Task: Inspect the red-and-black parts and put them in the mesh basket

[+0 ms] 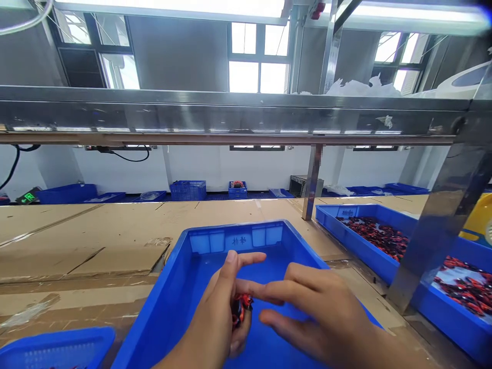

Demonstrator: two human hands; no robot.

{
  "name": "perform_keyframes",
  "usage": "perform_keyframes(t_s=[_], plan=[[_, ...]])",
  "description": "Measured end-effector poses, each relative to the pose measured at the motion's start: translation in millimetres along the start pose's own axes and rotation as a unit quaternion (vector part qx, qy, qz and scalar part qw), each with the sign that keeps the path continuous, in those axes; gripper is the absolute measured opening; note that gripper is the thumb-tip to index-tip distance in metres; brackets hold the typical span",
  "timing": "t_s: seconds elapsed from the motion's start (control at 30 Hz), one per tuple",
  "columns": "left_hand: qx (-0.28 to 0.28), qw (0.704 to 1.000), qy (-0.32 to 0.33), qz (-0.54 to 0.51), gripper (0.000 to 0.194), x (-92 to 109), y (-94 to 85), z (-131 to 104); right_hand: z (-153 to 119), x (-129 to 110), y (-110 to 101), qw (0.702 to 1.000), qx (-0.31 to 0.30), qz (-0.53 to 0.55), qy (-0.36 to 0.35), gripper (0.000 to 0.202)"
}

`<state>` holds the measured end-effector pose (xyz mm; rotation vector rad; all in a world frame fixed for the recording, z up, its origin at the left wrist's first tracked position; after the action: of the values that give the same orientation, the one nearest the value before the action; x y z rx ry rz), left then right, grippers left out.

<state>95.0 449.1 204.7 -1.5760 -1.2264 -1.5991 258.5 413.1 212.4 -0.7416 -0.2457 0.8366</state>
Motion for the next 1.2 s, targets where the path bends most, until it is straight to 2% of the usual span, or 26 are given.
perform_keyframes(t_s=[0.07, 0.13, 0.2, 0.27, 0.37, 0.43, 0.63, 0.8, 0.97, 1.03, 1.07, 1.1, 1.13, 1.2], plan=[[-0.038, 0.999, -0.026, -0.008, 0.069, 0.8, 2.1, -1.9, -1.7, -2.6, 2.1, 0.996, -0.021, -0.074, -0.055, 0.033], [-0.069, 0.996, -0.055, -0.027, 0.073, 2.2, 4.1, -3.6, -2.3, -4.6, 3.9, 0.990, -0.023, -0.118, -0.077, 0.027], [-0.078, 0.993, -0.080, -0.047, 0.070, 3.3, 5.7, -4.3, -1.3, -6.5, 4.0, 0.988, -0.016, -0.128, -0.079, 0.019], [-0.082, 0.989, -0.107, -0.058, 0.064, 2.9, 7.7, -3.9, 1.2, -8.7, 2.7, 0.994, -0.003, -0.091, -0.066, 0.015], [-0.131, 0.978, -0.156, -0.054, 0.060, -1.9, 11.7, -2.1, 5.3, -12.6, 1.1, 0.999, 0.017, -0.008, -0.031, 0.015], [-0.154, 0.976, -0.151, -0.034, 0.059, -5.3, 12.6, -0.4, 6.8, -15.0, 1.6, 0.999, 0.022, 0.010, -0.021, 0.017], [-0.081, 0.993, -0.068, 0.061, 0.065, -10.9, 7.3, 0.0, 5.8, -12.4, 8.1, 0.999, 0.019, 0.048, -0.008, 0.019], [-0.047, 0.995, -0.031, 0.081, 0.057, -7.5, 9.5, -4.8, 7.3, -13.9, 9.0, 0.996, 0.039, 0.079, -0.024, 0.016], [-0.022, 0.997, -0.031, 0.060, 0.060, -4.2, 7.8, -0.4, 7.0, -17.9, 3.8, 0.995, 0.078, 0.068, -0.002, 0.018], [-0.026, 0.998, -0.065, 0.010, 0.061, -5.1, 5.1, 3.6, 6.0, -13.5, 3.3, 0.988, 0.066, 0.124, 0.070, 0.017], [-0.031, 0.994, -0.094, -0.035, 0.061, -6.2, 3.5, 5.7, 5.3, -9.3, 4.3, 0.972, 0.046, 0.189, 0.131, 0.013], [-0.034, 0.987, -0.132, -0.089, 0.059, -7.8, 2.0, 7.7, 4.4, -4.1, 6.3, 0.938, 0.017, 0.278, 0.205, 0.010], [-0.034, 0.974, -0.170, -0.143, 0.056, -9.5, 0.6, 9.5, 3.1, 1.1, 9.1, 0.880, -0.015, 0.383, 0.280, 0.010], [-0.020, 0.947, -0.225, -0.227, 0.049, -12.3, -2.3, 12.5, 1.4, 9.6, 14.3, 0.725, -0.059, 0.567, 0.388, 0.016]])
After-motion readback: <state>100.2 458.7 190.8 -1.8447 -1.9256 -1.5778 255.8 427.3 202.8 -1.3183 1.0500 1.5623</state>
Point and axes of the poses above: each hand's wrist, its own z-axis towards the middle knuckle, its own y-axis out of the palm, x = y × z, the point moved 2 cm from there along z, towards the middle knuckle, and after that the axes turned 1 degree about -y, right-handed, at the moved point
